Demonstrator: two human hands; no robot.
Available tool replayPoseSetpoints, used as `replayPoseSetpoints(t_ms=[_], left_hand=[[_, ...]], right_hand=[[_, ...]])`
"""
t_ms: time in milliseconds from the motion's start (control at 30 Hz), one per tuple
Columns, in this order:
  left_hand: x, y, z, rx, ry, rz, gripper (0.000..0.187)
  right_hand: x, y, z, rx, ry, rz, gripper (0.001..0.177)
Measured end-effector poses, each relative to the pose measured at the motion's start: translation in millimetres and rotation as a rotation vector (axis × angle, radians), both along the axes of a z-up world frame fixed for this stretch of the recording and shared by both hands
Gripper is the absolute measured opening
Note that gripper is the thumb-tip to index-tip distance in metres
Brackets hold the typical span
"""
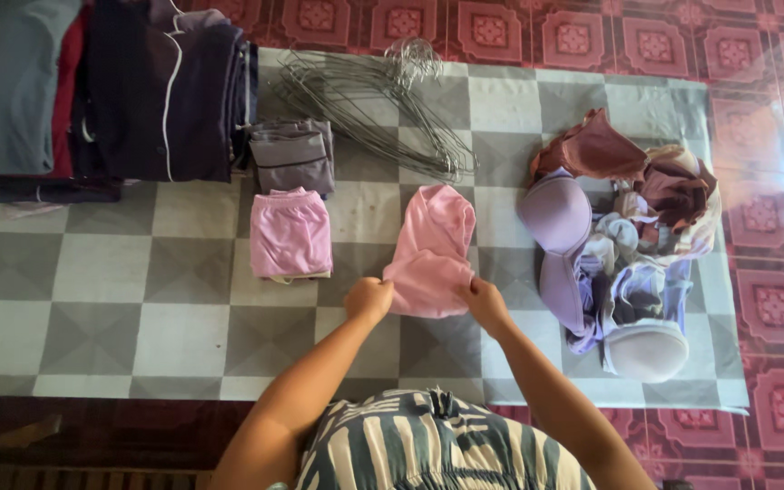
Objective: The person folds several pieces of underwear and bras by hand on a table, placing them into stacks alongside other folded garments and metal hangers.
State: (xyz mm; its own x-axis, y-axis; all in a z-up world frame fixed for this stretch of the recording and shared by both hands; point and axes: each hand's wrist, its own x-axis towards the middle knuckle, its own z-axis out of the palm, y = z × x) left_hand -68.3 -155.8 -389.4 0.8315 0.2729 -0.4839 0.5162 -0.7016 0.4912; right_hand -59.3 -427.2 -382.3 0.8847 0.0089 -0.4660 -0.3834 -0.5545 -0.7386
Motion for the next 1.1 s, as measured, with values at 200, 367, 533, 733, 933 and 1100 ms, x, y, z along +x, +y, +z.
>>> replayPoseSetpoints(t_ms=[200, 367, 533, 733, 933, 1100], left_hand=[[-2.2, 0.9, -9.7, 0.014, -0.032, -0.001, 0.036], [-28.2, -3.8, 25.7, -0.031, -0.268, 0.006, 0.065], [-48.1, 0.2, 44.7, -0.061, -0.296, -0.281, 0.071], [-61.7, 13.6, 8.5, -0.061, -0.561, -0.516, 0.032], [-70.7, 20.2, 20.5, -0.505, -0.244, -0.339, 0.021], [-34.8, 23.1, 44.3, -0.663, -0.186, -0.254, 0.026]], right_hand=[[-25.9, 17.9, 29.7, -0.375, -0.635, 0.023, 0.062], [-39.9, 22.4, 56.5, -0.464, -0.823, 0.551, 0.055], [-36.4, 30.9, 63.5, -0.636, -0.783, 0.719, 0.059], [-43.0, 28.3, 53.6, -0.623, -0.785, 0.717, 0.052], [-46.7, 21.1, 73.6, -0.586, -0.292, 1.008, 0.034], [-0.6, -4.2, 76.4, -0.216, 0.045, 0.958, 0.034]])
